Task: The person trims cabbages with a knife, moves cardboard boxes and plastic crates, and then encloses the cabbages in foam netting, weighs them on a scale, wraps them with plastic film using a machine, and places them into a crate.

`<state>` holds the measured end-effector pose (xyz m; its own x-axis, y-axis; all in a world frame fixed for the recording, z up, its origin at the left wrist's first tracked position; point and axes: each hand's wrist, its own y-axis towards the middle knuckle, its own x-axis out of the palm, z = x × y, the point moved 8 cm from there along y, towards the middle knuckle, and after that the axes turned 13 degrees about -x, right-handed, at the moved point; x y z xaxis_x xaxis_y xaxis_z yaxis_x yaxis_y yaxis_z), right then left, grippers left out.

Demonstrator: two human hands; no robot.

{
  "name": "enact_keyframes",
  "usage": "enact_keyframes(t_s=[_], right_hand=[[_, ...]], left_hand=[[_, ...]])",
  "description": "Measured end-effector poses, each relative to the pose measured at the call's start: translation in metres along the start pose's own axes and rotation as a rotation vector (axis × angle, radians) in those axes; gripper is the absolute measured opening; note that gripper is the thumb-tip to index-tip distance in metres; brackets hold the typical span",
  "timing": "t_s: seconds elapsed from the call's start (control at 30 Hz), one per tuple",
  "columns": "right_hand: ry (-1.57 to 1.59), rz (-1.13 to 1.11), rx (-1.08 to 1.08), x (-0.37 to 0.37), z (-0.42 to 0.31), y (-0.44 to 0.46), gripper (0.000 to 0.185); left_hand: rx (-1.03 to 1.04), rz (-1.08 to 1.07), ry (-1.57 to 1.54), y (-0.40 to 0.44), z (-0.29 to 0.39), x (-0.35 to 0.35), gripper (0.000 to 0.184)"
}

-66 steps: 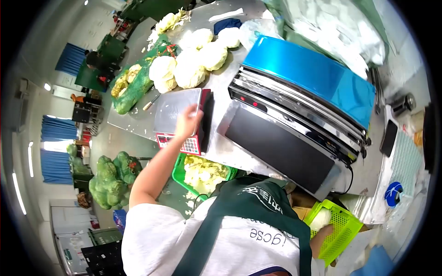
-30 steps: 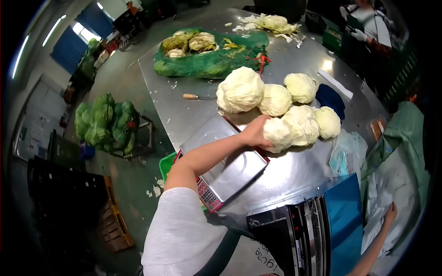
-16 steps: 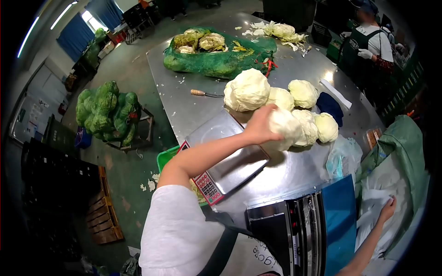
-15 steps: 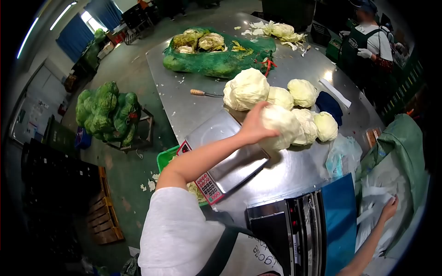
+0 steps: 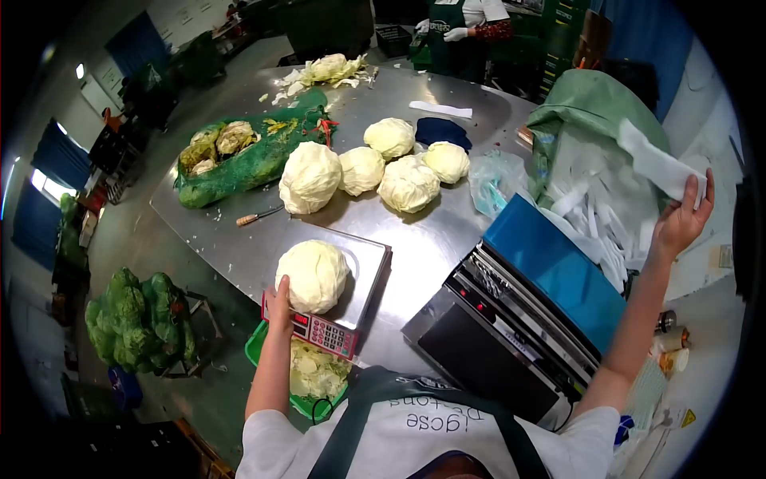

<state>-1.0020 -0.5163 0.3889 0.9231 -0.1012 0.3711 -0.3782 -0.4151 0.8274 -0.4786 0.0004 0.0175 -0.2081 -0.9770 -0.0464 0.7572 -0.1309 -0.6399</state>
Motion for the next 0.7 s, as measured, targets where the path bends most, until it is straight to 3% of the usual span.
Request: enact_keyframes(t_s=[0.07,0.13,0.17,0.2,0.23,0.27,0.3,0.33,0.37,0.4,0.47,0.53,0.6,0.7], right_hand=[[0.516,0.121,0.298,-0.009,-0.011,-0.02,0.035],[0.95,-0.025,0.616,-0.01,-0.016,-0.06,0.022],[1.158,-0.015,0.72,0.003,-0.032,-0.089,0.022],[1.368,-0.01,0.826,0.024,-0.054,-0.124,0.024],[1.571,0.427,1.359,0.041,-0.054,-0.191,0.014],[1.609,0.564,1.681,0.058,-0.071,-0.255,0.013],[1.568,0.159,1.76,0.075,-0.093,-0.302,0.016],[1.277,0.216,1.957,0.068,-0.097,-0.363,0.017],[0.887,-0.165,1.706,0.068,-0.112,-0.388,0.011],[0.512,-0.486,1.387,0.066,-0.124,-0.397,0.008],[0.361,-0.688,0.59,0.064,-0.148,-0.381,0.007],[0.283,-0.653,0.537,0.054,-0.161,-0.371,0.01],[0.314,-0.674,0.49,0.057,-0.161,-0.362,0.01],[0.481,-0.6,1.045,0.057,-0.146,-0.381,0.005]], left_hand=[[0.67,0.561,0.471,-0.056,0.041,-0.007,0.076],[1.04,0.383,0.436,-0.133,0.066,0.037,0.07],[1.045,0.198,0.345,-0.151,0.065,0.057,0.066],[0.884,-0.027,0.208,-0.169,0.062,0.083,0.061],[0.702,-0.308,0.105,-0.157,0.036,0.11,0.053],[0.695,-0.422,0.201,-0.182,0.03,0.138,0.05],[0.582,-0.665,0.123,-0.211,0.025,0.162,0.049],[0.692,-0.777,0.163,-0.233,0.019,0.178,0.052],[0.867,-0.798,0.274,-0.255,0.016,0.186,0.055],[0.878,-0.881,0.232,-0.261,0.001,0.195,0.057],[0.766,-0.884,0.142,-0.274,-0.01,0.192,0.049],[0.666,-0.874,0.103,-0.269,-0.022,0.18,0.04],[0.416,-0.896,0.086,-0.264,-0.035,0.169,0.022],[0.85,-0.744,0.119,-0.273,-0.018,0.146,0.014]])
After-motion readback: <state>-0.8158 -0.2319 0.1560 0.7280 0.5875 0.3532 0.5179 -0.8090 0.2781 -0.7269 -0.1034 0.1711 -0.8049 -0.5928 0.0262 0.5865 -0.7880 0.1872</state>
